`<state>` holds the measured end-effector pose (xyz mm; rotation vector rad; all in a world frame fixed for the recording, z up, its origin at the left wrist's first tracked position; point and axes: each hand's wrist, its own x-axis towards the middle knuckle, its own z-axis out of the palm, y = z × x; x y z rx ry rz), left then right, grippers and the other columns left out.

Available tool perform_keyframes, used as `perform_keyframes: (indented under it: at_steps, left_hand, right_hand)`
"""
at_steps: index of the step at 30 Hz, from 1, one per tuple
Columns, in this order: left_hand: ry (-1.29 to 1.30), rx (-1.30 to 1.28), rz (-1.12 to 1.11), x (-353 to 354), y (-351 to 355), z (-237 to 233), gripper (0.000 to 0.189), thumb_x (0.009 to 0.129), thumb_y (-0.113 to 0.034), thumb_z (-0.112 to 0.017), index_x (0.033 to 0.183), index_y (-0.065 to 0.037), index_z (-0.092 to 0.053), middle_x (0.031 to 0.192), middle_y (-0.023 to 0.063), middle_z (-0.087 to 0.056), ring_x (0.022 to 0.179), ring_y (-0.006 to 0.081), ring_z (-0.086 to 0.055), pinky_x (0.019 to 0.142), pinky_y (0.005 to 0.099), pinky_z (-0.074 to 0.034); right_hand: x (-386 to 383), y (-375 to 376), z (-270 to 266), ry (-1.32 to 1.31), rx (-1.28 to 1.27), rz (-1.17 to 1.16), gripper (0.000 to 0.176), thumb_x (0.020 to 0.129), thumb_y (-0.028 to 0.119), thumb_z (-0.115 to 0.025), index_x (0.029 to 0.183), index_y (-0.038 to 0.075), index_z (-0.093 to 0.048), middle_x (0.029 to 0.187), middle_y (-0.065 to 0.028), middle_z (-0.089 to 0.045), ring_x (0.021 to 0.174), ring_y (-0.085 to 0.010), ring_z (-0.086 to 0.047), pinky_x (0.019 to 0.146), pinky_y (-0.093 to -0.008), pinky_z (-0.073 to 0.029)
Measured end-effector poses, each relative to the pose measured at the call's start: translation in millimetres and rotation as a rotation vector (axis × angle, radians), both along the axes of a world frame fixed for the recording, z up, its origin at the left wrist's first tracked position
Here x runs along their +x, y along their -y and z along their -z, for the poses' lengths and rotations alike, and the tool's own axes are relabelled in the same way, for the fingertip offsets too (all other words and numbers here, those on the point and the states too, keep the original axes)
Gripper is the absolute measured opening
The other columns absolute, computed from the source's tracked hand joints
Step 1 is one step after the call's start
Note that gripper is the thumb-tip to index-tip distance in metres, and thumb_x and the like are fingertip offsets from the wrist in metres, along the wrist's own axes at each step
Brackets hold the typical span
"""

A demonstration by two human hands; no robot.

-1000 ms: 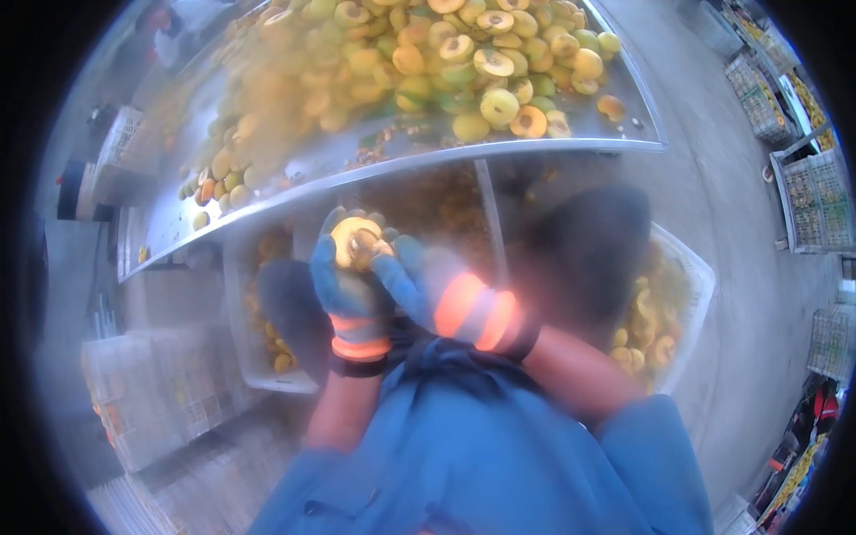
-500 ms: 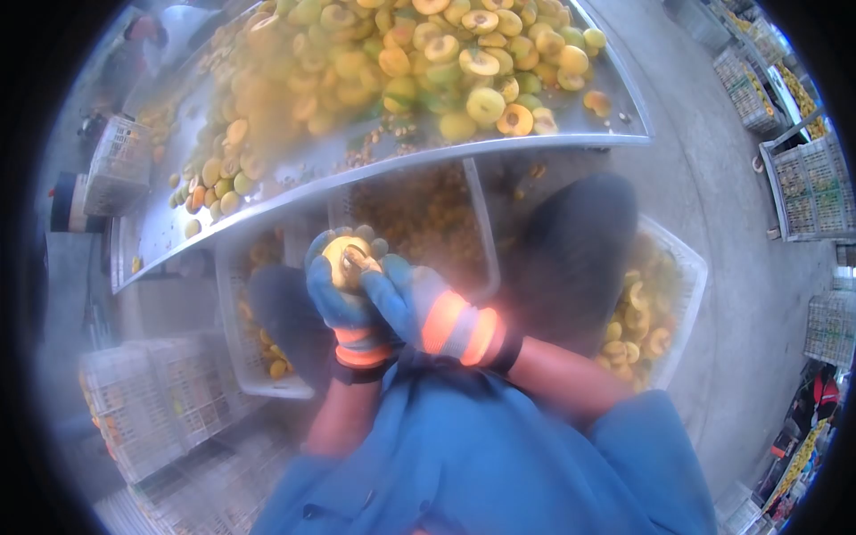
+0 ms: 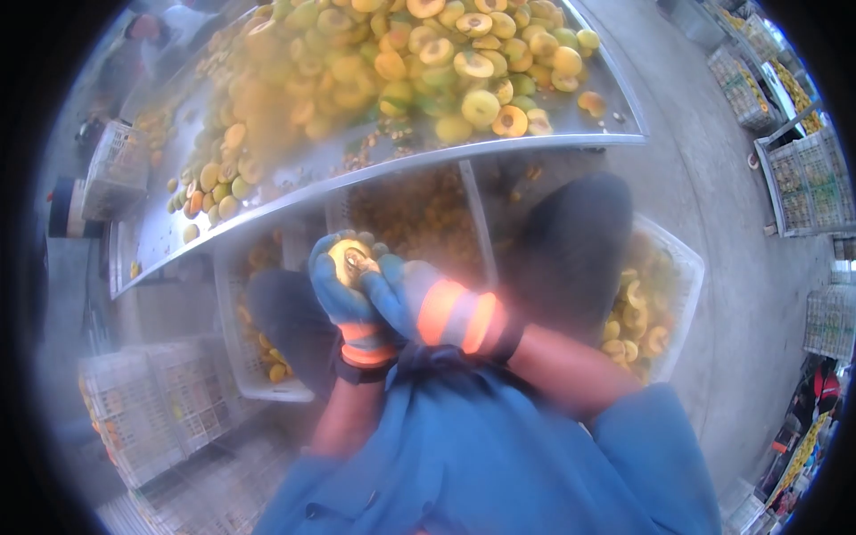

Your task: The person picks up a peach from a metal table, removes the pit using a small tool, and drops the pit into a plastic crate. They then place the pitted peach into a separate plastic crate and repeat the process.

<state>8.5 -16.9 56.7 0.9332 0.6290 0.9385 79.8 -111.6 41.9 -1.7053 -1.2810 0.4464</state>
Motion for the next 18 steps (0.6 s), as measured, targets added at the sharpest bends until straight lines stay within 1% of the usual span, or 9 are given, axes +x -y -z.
perform_keyframes:
  at_steps: [3,6,8,10,13,15,16,17,18]
  left_hand:
    - [-0.048,-0.002,-0.011,-0.7,-1.8,3.5,0.033,0.109,-0.028,-0.039,0.123,-0.005,-0.057,0.114,0.0140,-0.066,0.098,0.0246,-0.068,0.088,0.0378,-0.060]
    - [-0.063,0.009,-0.004,-3.0,-0.8,2.7,0.032,0.109,-0.028,-0.040,0.119,-0.004,-0.059,0.107,0.0131,-0.067,0.091,0.0232,-0.069,0.085,0.0367,-0.060]
    - [-0.076,0.021,0.015,-4.1,-2.7,4.8,0.033,0.109,-0.029,-0.040,0.117,-0.003,-0.060,0.102,0.0124,-0.068,0.087,0.0220,-0.069,0.083,0.0357,-0.060]
    - [-0.148,0.140,0.077,-7.1,-7.7,9.6,0.030,0.107,-0.027,-0.045,0.115,-0.002,-0.060,0.101,0.0116,-0.069,0.085,0.0211,-0.069,0.081,0.0342,-0.060]
    - [-0.270,0.310,0.120,-11.2,-13.1,11.8,0.022,0.104,-0.020,-0.054,0.113,-0.001,-0.060,0.100,0.0102,-0.070,0.085,0.0197,-0.070,0.080,0.0322,-0.060]
    - [-0.334,0.407,0.128,-13.5,-12.0,14.3,0.018,0.100,-0.015,-0.060,0.111,-0.001,-0.060,0.099,0.0094,-0.070,0.086,0.0190,-0.071,0.079,0.0313,-0.060]
    - [-0.352,0.454,0.125,-13.8,-12.2,15.6,0.018,0.098,-0.013,-0.063,0.111,-0.001,-0.060,0.098,0.0090,-0.071,0.086,0.0189,-0.072,0.079,0.0310,-0.060]
    - [-0.369,0.504,0.122,-13.6,-13.2,16.9,0.017,0.097,-0.011,-0.065,0.110,-0.001,-0.060,0.097,0.0087,-0.071,0.086,0.0187,-0.073,0.079,0.0307,-0.060]
    - [-0.459,0.643,0.096,-15.5,-14.8,18.8,0.017,0.096,-0.011,-0.066,0.109,-0.001,-0.061,0.097,0.0087,-0.071,0.086,0.0185,-0.073,0.078,0.0306,-0.060]
  right_hand:
    - [-3.6,-4.8,3.3,-0.051,0.096,0.000,0.030,0.107,0.023,-0.047,0.099,0.002,-0.067,0.086,-0.0193,-0.070,0.075,-0.0381,-0.069,0.063,-0.0473,-0.051]
    - [-6.1,-4.1,10.7,-0.030,0.101,-0.016,0.028,0.107,0.023,-0.047,0.102,0.003,-0.066,0.089,-0.0190,-0.070,0.076,-0.0385,-0.068,0.064,-0.0476,-0.051]
    - [-3.9,-0.8,13.0,0.123,0.062,-0.084,0.023,0.101,0.017,-0.052,0.109,-0.001,-0.064,0.096,-0.0215,-0.068,0.081,-0.0401,-0.068,0.069,-0.0482,-0.053]
    - [4.6,7.7,5.0,0.386,0.032,-0.198,0.033,0.090,0.006,-0.061,0.119,-0.008,-0.059,0.105,-0.0265,-0.064,0.090,-0.0430,-0.068,0.077,-0.0493,-0.056]
    - [15.7,11.5,-8.1,0.048,0.041,-0.296,0.030,0.090,0.005,-0.061,0.117,-0.007,-0.059,0.101,-0.0259,-0.063,0.089,-0.0423,-0.068,0.076,-0.0487,-0.055]
    - [16.5,9.8,5.9,-0.067,0.007,-0.296,0.027,0.102,0.018,-0.051,0.118,0.000,-0.062,0.105,-0.0206,-0.068,0.089,-0.0383,-0.068,0.078,-0.0464,-0.053]
    - [16.7,9.2,10.4,-0.122,-0.009,-0.296,0.030,0.108,0.025,-0.047,0.118,0.003,-0.064,0.107,-0.0179,-0.071,0.088,-0.0363,-0.068,0.079,-0.0453,-0.052]
    - [17.3,12.0,13.5,-0.207,-0.077,-0.280,0.031,0.108,0.027,-0.047,0.119,0.003,-0.065,0.109,-0.0178,-0.071,0.092,-0.0360,-0.069,0.080,-0.0446,-0.052]
    - [18.1,13.3,0.7,-0.293,-0.145,-0.263,0.033,0.108,0.028,-0.048,0.119,0.003,-0.066,0.110,-0.0177,-0.072,0.096,-0.0357,-0.069,0.082,-0.0439,-0.052]
